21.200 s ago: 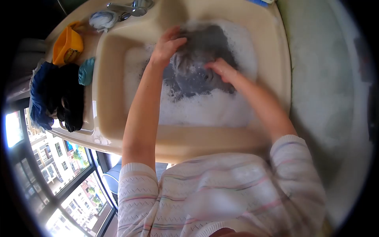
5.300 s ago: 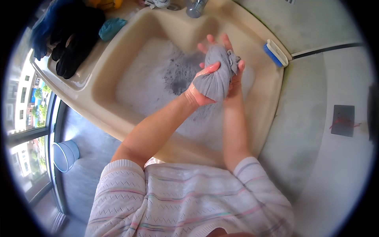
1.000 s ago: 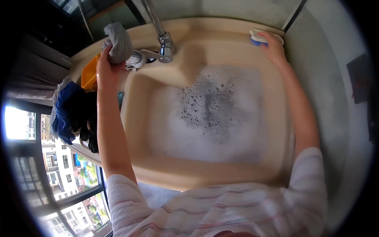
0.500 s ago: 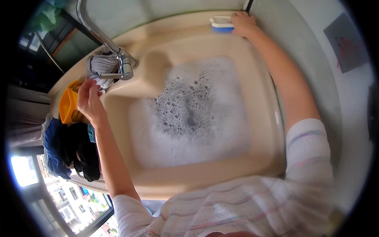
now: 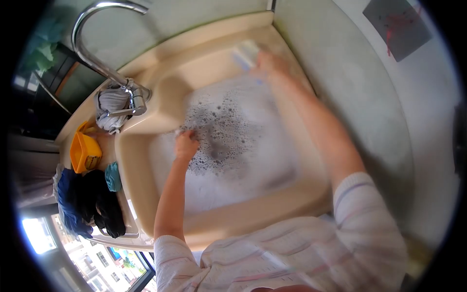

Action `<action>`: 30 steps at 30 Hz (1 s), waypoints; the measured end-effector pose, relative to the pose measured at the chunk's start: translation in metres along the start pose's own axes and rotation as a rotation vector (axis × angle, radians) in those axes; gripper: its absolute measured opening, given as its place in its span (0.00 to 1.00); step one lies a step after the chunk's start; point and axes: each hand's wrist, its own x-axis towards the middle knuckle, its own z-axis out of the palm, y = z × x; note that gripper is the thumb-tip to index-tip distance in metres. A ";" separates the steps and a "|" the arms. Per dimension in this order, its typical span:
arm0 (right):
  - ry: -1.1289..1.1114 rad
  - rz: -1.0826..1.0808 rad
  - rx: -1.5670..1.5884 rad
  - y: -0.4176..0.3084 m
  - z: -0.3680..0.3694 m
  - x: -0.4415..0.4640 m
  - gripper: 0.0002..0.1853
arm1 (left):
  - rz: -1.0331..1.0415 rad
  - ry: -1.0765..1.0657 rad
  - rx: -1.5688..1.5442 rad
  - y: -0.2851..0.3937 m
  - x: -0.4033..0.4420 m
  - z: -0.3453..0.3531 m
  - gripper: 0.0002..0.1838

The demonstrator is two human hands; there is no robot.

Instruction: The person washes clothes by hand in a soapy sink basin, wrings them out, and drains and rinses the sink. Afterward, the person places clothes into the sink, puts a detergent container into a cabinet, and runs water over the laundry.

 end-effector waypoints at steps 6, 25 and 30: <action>-0.235 -0.012 0.207 -0.002 0.039 -0.093 0.16 | -0.065 -0.247 -0.468 0.006 0.048 0.041 0.16; -0.229 -0.024 0.847 0.063 -0.014 -0.156 0.15 | 0.612 0.540 0.026 0.331 0.217 0.028 0.23; -0.063 0.063 1.450 0.075 -0.019 -0.155 0.10 | 1.033 0.543 0.061 0.300 0.172 0.048 0.19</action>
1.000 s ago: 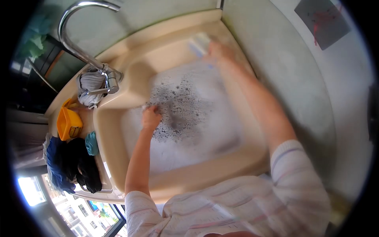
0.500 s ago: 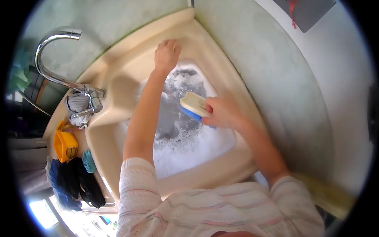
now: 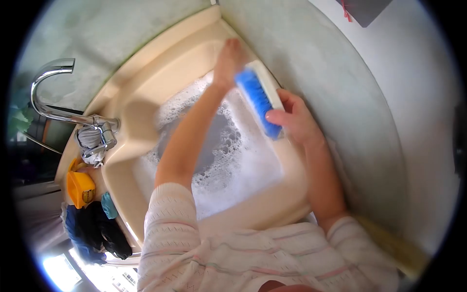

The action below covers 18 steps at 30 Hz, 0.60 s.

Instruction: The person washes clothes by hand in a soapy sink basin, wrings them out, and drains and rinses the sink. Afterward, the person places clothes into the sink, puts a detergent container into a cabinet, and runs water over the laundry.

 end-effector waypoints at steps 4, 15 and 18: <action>0.052 -0.060 0.088 0.009 -0.005 0.002 0.14 | -0.350 -0.177 -1.112 0.083 -0.045 -0.084 0.15; 0.057 -0.036 0.213 0.020 -0.008 0.005 0.22 | -0.282 -0.646 -0.234 0.017 -0.223 -0.097 0.06; 0.063 -0.023 0.190 0.021 -0.007 0.008 0.22 | -0.447 -0.970 -0.050 0.023 -0.098 -0.129 0.12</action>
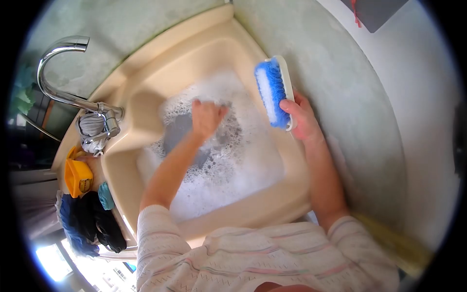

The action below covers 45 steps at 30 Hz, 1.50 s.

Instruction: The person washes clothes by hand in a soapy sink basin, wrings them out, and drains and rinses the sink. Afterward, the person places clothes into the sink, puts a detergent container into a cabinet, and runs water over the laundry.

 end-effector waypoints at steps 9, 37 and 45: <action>0.016 0.010 0.038 -0.005 0.007 0.002 0.23 | -0.028 0.779 -0.037 0.013 0.198 -0.051 0.26; -0.607 -0.101 0.492 -0.016 -0.010 -0.005 0.35 | 0.738 0.539 -1.124 0.133 0.012 0.051 0.21; -0.381 -0.104 0.101 -0.012 0.004 0.006 0.30 | 0.172 1.089 -0.049 0.052 0.110 -0.030 0.21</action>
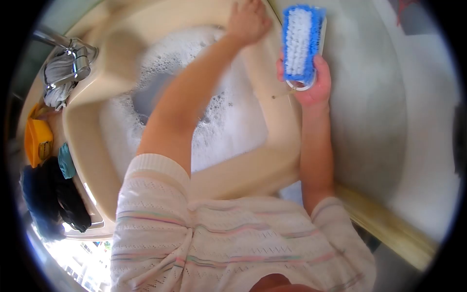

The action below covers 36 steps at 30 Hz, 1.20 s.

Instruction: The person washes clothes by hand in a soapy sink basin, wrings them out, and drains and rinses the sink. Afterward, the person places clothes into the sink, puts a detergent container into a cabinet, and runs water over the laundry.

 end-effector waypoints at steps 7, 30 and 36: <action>0.166 -0.079 -0.602 -0.011 0.044 0.096 0.18 | 0.138 -0.440 -0.582 0.123 -0.100 -0.088 0.32; 0.164 -0.461 -1.749 0.014 0.037 0.195 0.14 | -1.001 -1.542 0.075 -0.062 -0.234 -0.128 0.23; 0.089 -0.122 -1.227 0.086 0.023 0.088 0.07 | -0.838 -1.345 0.125 -0.081 -0.259 -0.136 0.22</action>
